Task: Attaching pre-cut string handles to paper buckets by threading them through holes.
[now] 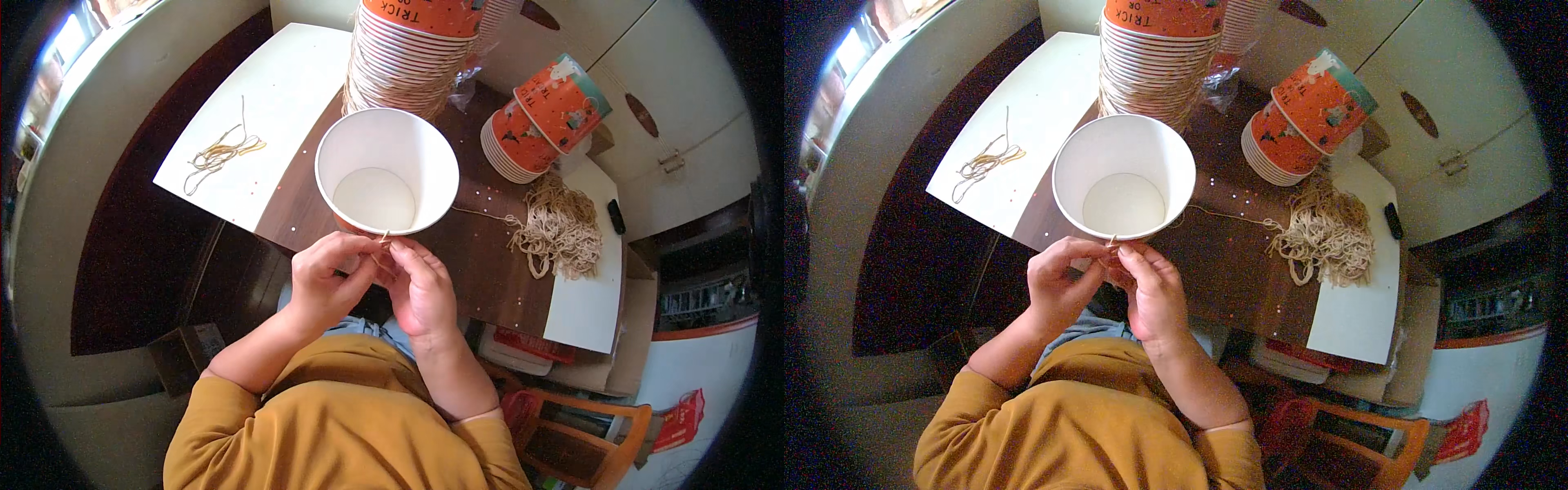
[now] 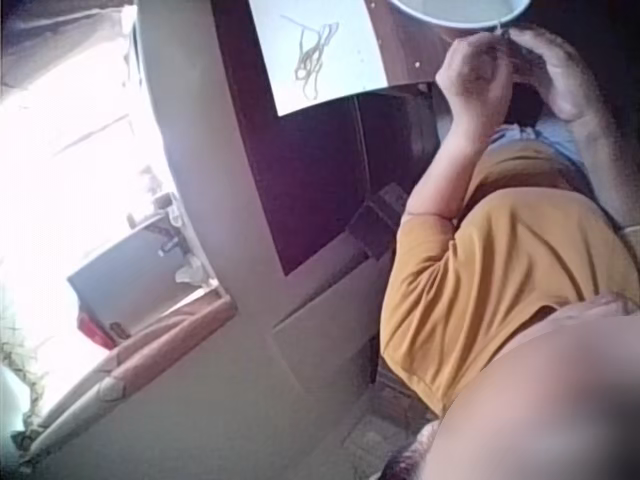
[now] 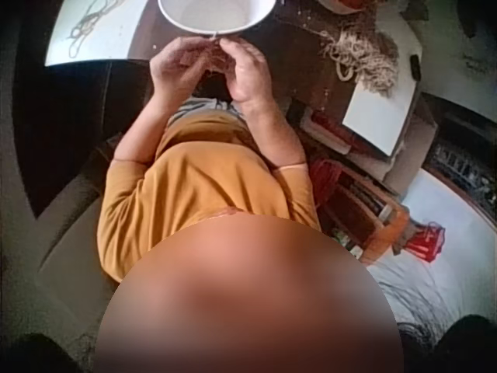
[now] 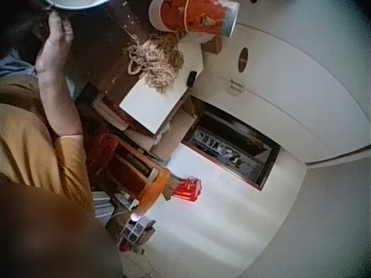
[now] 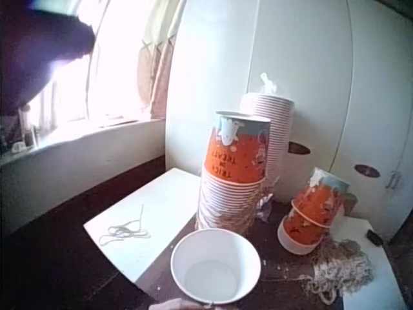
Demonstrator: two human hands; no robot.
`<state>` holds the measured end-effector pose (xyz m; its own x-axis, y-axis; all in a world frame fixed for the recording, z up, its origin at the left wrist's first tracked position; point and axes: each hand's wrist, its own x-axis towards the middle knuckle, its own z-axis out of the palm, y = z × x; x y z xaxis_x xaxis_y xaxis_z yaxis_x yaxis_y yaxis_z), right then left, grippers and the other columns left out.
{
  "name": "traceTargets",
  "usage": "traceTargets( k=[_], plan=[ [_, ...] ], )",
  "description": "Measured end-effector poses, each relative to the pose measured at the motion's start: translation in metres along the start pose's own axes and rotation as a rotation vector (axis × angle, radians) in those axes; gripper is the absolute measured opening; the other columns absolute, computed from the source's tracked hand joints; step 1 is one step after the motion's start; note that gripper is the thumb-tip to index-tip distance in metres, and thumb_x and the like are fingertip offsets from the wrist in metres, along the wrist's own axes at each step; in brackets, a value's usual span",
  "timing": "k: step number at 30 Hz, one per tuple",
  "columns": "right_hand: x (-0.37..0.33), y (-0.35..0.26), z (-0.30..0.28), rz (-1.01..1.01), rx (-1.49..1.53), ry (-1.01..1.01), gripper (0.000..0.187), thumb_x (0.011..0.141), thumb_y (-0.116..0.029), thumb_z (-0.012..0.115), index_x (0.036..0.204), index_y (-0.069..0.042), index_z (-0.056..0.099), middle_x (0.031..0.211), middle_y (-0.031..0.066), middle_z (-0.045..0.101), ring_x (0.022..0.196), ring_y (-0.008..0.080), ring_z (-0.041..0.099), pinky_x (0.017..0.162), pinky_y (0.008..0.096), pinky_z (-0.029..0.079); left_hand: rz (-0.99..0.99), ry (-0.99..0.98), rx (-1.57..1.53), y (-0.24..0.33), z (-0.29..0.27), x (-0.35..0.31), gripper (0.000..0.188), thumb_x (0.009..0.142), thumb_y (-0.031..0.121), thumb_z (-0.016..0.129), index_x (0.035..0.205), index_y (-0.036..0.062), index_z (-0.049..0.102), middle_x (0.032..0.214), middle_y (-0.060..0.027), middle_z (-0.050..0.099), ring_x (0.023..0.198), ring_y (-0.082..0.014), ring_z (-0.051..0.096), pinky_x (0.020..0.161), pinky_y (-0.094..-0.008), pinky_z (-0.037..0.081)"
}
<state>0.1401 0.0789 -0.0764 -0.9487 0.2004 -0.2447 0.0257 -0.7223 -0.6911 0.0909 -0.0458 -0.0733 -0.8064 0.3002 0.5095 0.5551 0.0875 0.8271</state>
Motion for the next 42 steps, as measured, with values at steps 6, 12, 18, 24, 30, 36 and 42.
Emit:
traceTargets(
  k=[6, 12, 18, 24, 30, 36, 42],
  plan=[
    [-0.001, 0.003, -0.003, -0.024, -0.106, -0.004, 0.018, 0.090, -0.016, 0.058, 0.100, -0.004, 0.067, 0.094, 0.0045, 0.068, 0.083, 0.0137, 0.063, 0.078, 0.0299, 0.052, 0.369, 0.074, 0.251, -0.010, 0.002, 0.001, 0.023, 0.067, -0.002, 0.071, 0.088, 0.0033, 0.064, 0.080, -0.0088, 0.066, 0.068, -0.0237, 0.063, 0.064, -0.0318, 0.049],
    [0.000, 0.007, -0.007, -0.034, -0.109, 0.043, 0.018, 0.087, -0.018, 0.061, 0.099, -0.007, 0.068, 0.089, 0.0027, 0.068, 0.077, 0.0103, 0.061, 0.070, 0.0261, 0.049, 0.348, -0.025, 0.312, -0.001, -0.004, 0.008, 0.022, 0.067, -0.001, 0.071, 0.086, 0.0036, 0.063, 0.080, -0.0081, 0.065, 0.072, -0.0237, 0.063, 0.065, -0.0318, 0.050],
    [0.007, 0.003, -0.013, 0.141, 0.096, 0.027, 0.015, 0.087, -0.018, 0.056, 0.094, -0.009, 0.066, 0.088, 0.0035, 0.068, 0.078, 0.0123, 0.061, 0.071, 0.0276, 0.048, 0.046, -0.096, 0.030, 0.003, -0.011, 0.012, 0.013, 0.070, -0.002, 0.069, 0.077, 0.0035, 0.060, 0.078, -0.0088, 0.065, 0.069, -0.0205, 0.065, 0.064, -0.0296, 0.052],
    [0.011, 0.000, -0.022, 0.166, 0.128, -0.028, 0.021, 0.090, -0.018, 0.052, 0.096, -0.002, 0.064, 0.091, 0.0074, 0.067, 0.080, 0.0177, 0.061, 0.074, 0.0325, 0.048, 0.123, -0.137, 0.069, 0.002, -0.013, 0.015, 0.014, 0.071, -0.002, 0.069, 0.081, 0.0035, 0.060, 0.079, -0.0084, 0.065, 0.071, -0.0205, 0.065, 0.065, -0.0293, 0.052],
    [0.001, -0.007, 0.000, -0.008, -0.075, 0.054, 0.015, 0.089, -0.014, 0.056, 0.096, -0.003, 0.064, 0.088, 0.0040, 0.066, 0.075, 0.0117, 0.058, 0.071, 0.0274, 0.047, 0.281, -0.072, 0.170, -0.005, -0.010, 0.015, 0.021, 0.070, 0.000, 0.070, 0.089, 0.0037, 0.063, 0.083, -0.0097, 0.064, 0.071, -0.0246, 0.063, 0.061, -0.0315, 0.052],
    [0.000, -0.004, -0.001, -0.091, -0.146, 0.056, 0.015, 0.089, -0.016, 0.058, 0.097, -0.006, 0.065, 0.092, 0.0027, 0.066, 0.081, 0.0093, 0.061, 0.073, 0.0262, 0.051, 0.340, -0.062, 0.252, 0.000, -0.007, 0.017, 0.028, 0.068, 0.003, 0.071, 0.095, 0.0038, 0.063, 0.088, -0.0103, 0.064, 0.074, -0.0259, 0.064, 0.063, -0.0326, 0.053],
    [-0.001, -0.004, 0.005, -0.091, -0.091, 0.102, 0.010, 0.090, -0.013, 0.057, 0.091, -0.004, 0.063, 0.086, 0.0035, 0.066, 0.075, 0.0095, 0.057, 0.073, 0.0252, 0.046, 0.253, -0.056, 0.143, 0.006, -0.001, 0.012, 0.030, 0.069, 0.003, 0.073, 0.097, 0.0018, 0.063, 0.091, -0.0127, 0.066, 0.080, -0.0274, 0.067, 0.069, -0.0335, 0.055]
  ],
)
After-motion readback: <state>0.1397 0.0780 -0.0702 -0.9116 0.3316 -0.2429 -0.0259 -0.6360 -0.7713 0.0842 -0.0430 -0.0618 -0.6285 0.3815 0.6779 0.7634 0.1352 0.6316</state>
